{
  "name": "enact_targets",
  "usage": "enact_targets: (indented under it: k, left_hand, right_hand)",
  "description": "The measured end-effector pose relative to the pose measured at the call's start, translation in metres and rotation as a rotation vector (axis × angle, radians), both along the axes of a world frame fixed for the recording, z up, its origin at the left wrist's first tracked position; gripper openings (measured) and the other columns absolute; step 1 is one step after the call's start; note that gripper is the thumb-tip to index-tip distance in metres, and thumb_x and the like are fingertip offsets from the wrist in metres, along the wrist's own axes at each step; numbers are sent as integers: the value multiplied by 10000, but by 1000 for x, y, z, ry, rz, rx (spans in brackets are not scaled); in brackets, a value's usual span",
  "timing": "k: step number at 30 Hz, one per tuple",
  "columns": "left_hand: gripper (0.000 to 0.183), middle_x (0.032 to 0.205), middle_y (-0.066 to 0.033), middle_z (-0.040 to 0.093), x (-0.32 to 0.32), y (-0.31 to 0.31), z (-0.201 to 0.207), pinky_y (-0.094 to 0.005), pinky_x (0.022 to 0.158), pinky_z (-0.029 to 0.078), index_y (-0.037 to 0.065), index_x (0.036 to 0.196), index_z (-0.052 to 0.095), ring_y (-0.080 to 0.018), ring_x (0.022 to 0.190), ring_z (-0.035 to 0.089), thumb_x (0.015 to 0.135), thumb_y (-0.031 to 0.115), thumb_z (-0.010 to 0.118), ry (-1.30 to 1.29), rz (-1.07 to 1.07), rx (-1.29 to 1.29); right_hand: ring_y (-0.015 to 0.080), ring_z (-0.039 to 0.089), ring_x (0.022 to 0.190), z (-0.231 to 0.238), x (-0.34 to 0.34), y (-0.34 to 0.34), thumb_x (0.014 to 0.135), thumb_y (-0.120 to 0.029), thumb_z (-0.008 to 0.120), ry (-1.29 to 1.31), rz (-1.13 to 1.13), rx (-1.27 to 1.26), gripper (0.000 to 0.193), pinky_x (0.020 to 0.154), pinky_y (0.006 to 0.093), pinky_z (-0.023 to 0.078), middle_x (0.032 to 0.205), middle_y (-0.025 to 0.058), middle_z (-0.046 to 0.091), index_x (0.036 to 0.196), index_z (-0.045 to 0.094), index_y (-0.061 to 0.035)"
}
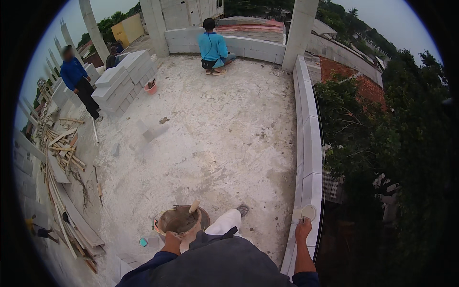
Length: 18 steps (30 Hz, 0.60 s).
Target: The person scoops cement from a bucket with a trowel and applies it to the top of a low wall. They smooth the cement along the wall's edge, then use a string line to check alignment before continuing to apply and smooth more cement.
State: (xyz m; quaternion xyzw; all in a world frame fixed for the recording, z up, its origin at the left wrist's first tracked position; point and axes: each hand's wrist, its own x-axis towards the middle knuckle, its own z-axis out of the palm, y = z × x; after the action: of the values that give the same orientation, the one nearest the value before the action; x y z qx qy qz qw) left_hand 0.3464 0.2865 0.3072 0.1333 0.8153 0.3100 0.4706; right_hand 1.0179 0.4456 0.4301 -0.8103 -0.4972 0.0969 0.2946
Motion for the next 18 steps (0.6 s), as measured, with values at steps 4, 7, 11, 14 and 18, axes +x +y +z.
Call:
enact_targets:
  k: [4, 7, 11, 14, 18]
  left_hand:
    - [215, 894, -195, 720, 32, 85, 16, -390, 798, 548, 0, 910, 713, -329, 882, 705, 724, 78, 788, 131, -268, -54]
    - [214, 863, -204, 716, 56, 152, 28, -390, 776, 552, -20, 891, 697, -330, 845, 708, 714, 60, 789, 320, -429, -91]
    - [212, 839, -214, 709, 79, 242, 33, -397, 759, 555, -40, 876, 673, -332, 815, 708, 712, 45, 779, 483, -446, -141]
    - [206, 860, -214, 699, 78, 312, 21, -419, 771, 552, -41, 888, 649, -338, 837, 698, 733, 53, 746, -165, 142, 7]
    - [199, 889, -215, 686, 82, 400, 2, -449, 786, 548, -43, 905, 616, -345, 866, 686, 761, 65, 701, -564, 603, 128]
  right_hand:
    - [484, 610, 889, 6, 43, 10, 816, 5, 603, -34, -86, 39, 165, 760, 524, 470, 900, 280, 630, 954, 652, 82]
    - [486, 613, 883, 13, 64, 27, 818, -2, 604, -78, -141, 73, 169, 760, 521, 475, 904, 279, 637, 955, 652, 85]
    - [506, 635, 816, 25, 84, 55, 813, -64, 634, -142, -336, -57, 206, 714, 542, 489, 808, 308, 644, 926, 657, 108]
    - [513, 642, 787, 32, 103, 81, 828, -98, 621, -130, -347, 32, 252, 688, 532, 499, 789, 327, 641, 927, 661, 130]
    - [522, 627, 810, 41, 128, 120, 816, -70, 603, -152, -407, 27, 232, 708, 547, 490, 806, 328, 634, 909, 656, 136]
